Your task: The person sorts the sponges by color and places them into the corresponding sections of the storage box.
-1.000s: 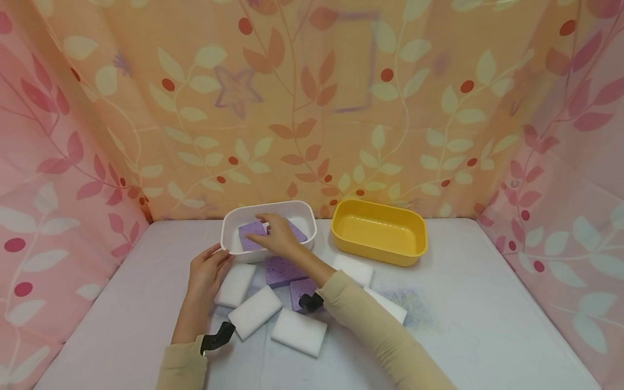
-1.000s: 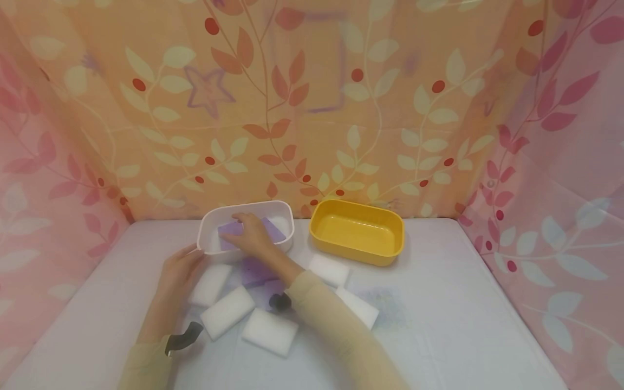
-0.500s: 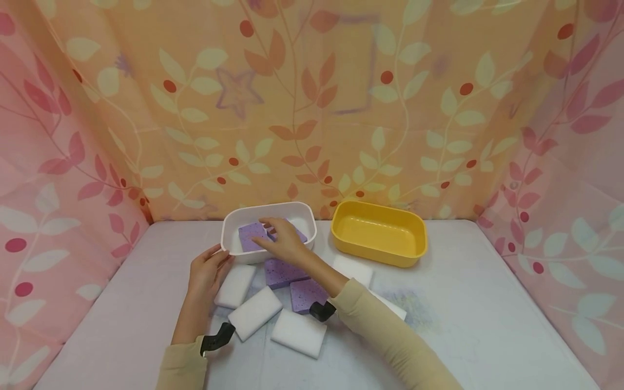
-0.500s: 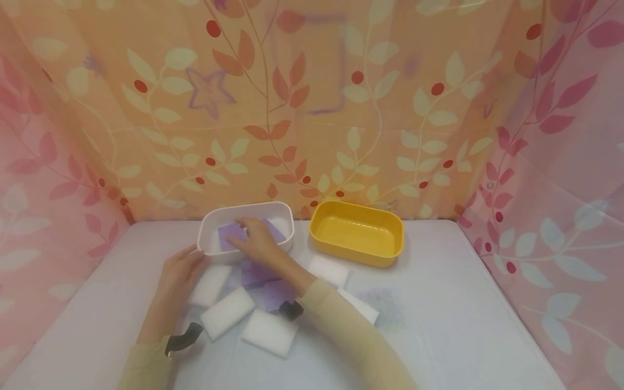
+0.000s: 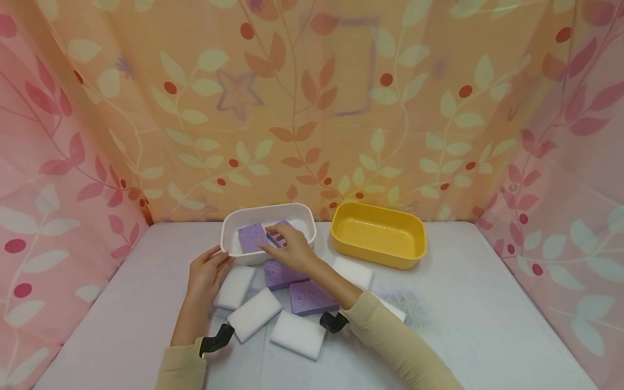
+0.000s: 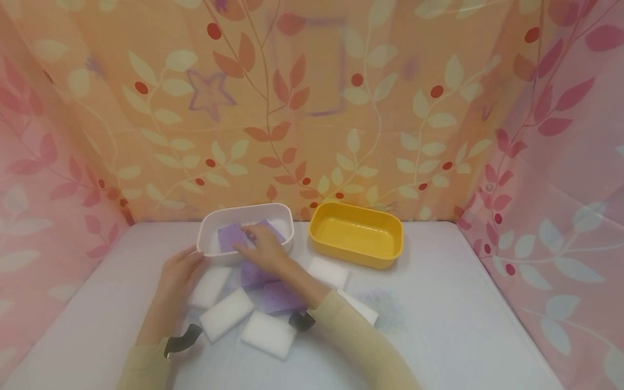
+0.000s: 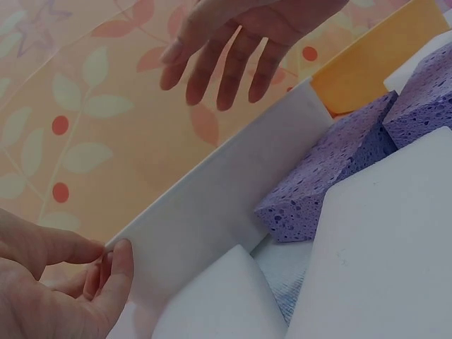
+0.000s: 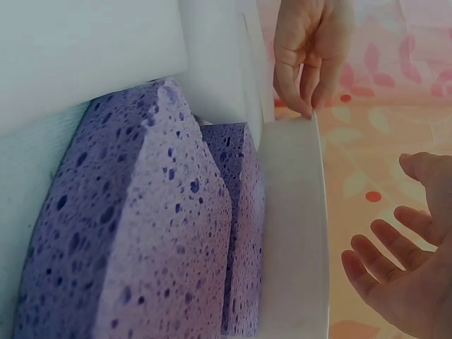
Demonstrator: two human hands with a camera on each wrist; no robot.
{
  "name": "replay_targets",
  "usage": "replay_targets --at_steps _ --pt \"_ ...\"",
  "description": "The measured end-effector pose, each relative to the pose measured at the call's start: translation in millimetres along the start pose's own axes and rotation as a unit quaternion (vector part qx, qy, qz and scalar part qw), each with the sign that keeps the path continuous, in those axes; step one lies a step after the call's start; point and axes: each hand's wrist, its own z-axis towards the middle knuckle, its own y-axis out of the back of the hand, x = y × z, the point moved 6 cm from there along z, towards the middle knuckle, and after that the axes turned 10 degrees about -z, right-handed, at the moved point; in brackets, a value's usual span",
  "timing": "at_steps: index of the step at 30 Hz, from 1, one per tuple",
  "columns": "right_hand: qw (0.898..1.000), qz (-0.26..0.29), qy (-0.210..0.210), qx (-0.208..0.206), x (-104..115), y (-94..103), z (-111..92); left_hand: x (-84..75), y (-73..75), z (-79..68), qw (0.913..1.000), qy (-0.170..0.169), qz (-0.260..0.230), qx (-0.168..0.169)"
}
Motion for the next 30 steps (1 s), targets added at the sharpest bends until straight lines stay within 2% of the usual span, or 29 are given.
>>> replay_targets --at_steps 19,30 --pt "1.000 0.015 0.015 0.011 6 18.8 -27 -0.5 -1.1 -0.8 1.0000 0.005 -0.006 0.000" --pt "1.000 0.012 0.014 0.020 -2 26.0 -42 1.5 -0.4 0.0 0.9999 0.013 -0.002 0.001"
